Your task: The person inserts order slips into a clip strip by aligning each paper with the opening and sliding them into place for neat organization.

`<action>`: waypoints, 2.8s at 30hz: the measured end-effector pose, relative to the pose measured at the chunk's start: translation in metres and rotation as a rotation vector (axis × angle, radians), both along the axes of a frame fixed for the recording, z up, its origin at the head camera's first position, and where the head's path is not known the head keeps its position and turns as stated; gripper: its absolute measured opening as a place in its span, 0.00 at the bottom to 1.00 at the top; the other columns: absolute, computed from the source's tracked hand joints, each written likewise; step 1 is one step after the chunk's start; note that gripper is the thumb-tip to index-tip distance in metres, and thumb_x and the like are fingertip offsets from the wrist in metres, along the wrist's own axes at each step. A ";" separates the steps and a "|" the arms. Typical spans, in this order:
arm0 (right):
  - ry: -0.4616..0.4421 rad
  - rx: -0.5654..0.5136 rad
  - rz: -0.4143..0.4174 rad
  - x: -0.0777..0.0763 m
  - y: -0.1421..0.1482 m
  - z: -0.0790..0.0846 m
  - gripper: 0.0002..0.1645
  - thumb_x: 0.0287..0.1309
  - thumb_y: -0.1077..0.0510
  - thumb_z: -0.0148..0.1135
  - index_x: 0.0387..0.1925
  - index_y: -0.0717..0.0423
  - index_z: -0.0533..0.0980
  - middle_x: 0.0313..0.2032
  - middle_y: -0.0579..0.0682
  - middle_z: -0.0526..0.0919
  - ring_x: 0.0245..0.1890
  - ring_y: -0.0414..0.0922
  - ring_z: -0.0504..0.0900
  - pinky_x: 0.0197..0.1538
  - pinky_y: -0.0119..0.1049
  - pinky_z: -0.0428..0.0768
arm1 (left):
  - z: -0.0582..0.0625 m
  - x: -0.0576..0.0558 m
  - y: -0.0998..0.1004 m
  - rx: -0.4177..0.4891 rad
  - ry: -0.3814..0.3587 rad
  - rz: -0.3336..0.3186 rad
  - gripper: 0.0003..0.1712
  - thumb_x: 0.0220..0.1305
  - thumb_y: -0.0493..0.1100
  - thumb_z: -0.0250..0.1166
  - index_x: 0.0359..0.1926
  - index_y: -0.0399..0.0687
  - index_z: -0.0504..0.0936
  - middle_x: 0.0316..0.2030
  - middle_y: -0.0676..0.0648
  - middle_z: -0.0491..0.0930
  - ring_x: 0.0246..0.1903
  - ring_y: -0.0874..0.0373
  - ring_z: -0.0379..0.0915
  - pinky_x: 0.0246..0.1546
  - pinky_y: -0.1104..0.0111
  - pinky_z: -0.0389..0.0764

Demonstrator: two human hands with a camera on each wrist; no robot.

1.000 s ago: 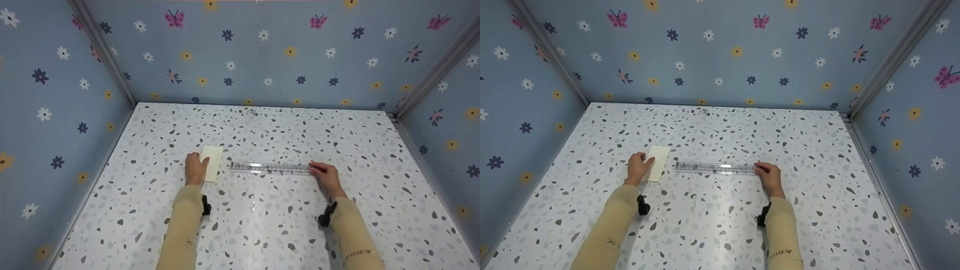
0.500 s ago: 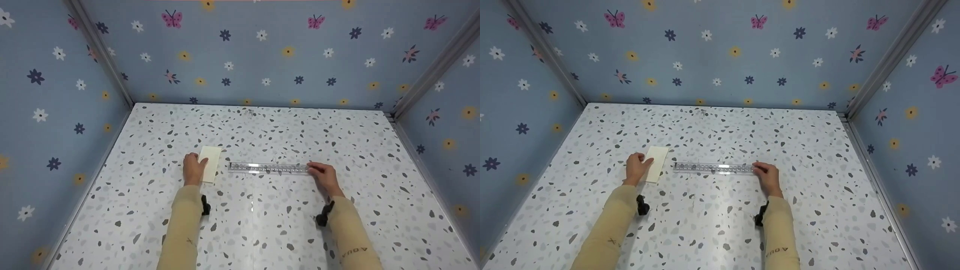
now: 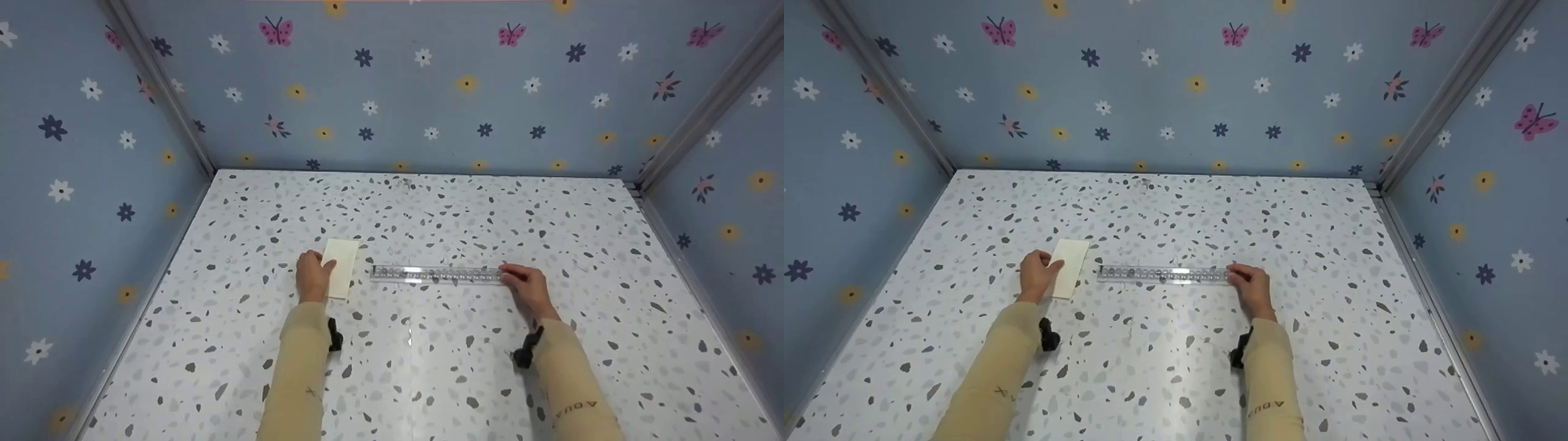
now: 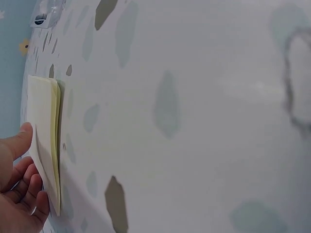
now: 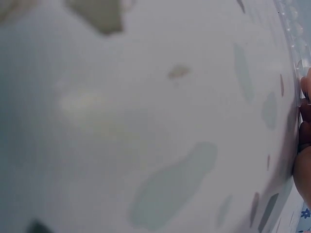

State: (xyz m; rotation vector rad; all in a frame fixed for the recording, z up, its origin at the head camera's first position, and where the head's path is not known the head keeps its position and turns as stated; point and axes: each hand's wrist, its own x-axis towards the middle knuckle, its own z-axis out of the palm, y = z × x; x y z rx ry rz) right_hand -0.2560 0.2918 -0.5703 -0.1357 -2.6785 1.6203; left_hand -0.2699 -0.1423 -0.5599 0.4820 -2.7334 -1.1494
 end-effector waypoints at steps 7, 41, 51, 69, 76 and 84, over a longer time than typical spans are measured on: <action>0.050 0.007 0.003 -0.001 -0.003 -0.001 0.15 0.49 0.61 0.62 0.42 0.63 0.78 0.44 0.58 0.79 0.44 0.47 0.74 0.49 0.37 0.69 | 0.000 0.000 -0.001 -0.016 -0.005 0.011 0.15 0.53 0.39 0.64 0.37 0.32 0.71 0.33 0.38 0.70 0.36 0.46 0.66 0.39 0.59 0.67; -0.007 0.021 -0.039 -0.001 -0.002 -0.002 0.17 0.49 0.59 0.63 0.44 0.58 0.77 0.45 0.55 0.78 0.46 0.47 0.73 0.52 0.39 0.67 | 0.002 -0.002 0.002 0.051 -0.015 0.047 0.12 0.52 0.34 0.63 0.35 0.34 0.69 0.32 0.39 0.71 0.34 0.48 0.66 0.37 0.59 0.67; 0.015 -0.003 -0.029 -0.001 0.000 -0.005 0.17 0.49 0.59 0.63 0.43 0.59 0.77 0.45 0.56 0.78 0.47 0.47 0.73 0.52 0.38 0.67 | 0.006 -0.002 0.000 0.087 0.033 0.040 0.08 0.54 0.34 0.61 0.32 0.34 0.70 0.29 0.38 0.72 0.31 0.47 0.68 0.34 0.59 0.68; 0.024 0.030 -0.027 0.000 -0.002 -0.003 0.16 0.49 0.60 0.62 0.43 0.59 0.77 0.45 0.56 0.78 0.47 0.48 0.73 0.52 0.40 0.66 | 0.013 0.001 0.005 0.134 0.163 0.060 0.06 0.52 0.30 0.62 0.31 0.32 0.72 0.26 0.38 0.73 0.29 0.48 0.69 0.33 0.60 0.69; 0.018 0.029 -0.030 -0.002 -0.002 -0.003 0.16 0.50 0.60 0.62 0.43 0.59 0.78 0.45 0.56 0.78 0.47 0.48 0.73 0.53 0.40 0.66 | 0.014 0.003 0.005 0.160 0.167 0.054 0.08 0.53 0.31 0.61 0.35 0.31 0.75 0.27 0.38 0.74 0.29 0.48 0.70 0.34 0.60 0.70; -0.023 0.007 -0.044 -0.001 -0.003 -0.003 0.18 0.48 0.58 0.63 0.44 0.57 0.77 0.47 0.55 0.77 0.49 0.47 0.72 0.55 0.40 0.64 | 0.022 0.008 0.008 0.181 0.170 0.039 0.07 0.54 0.32 0.61 0.33 0.29 0.76 0.29 0.36 0.76 0.30 0.48 0.71 0.34 0.60 0.70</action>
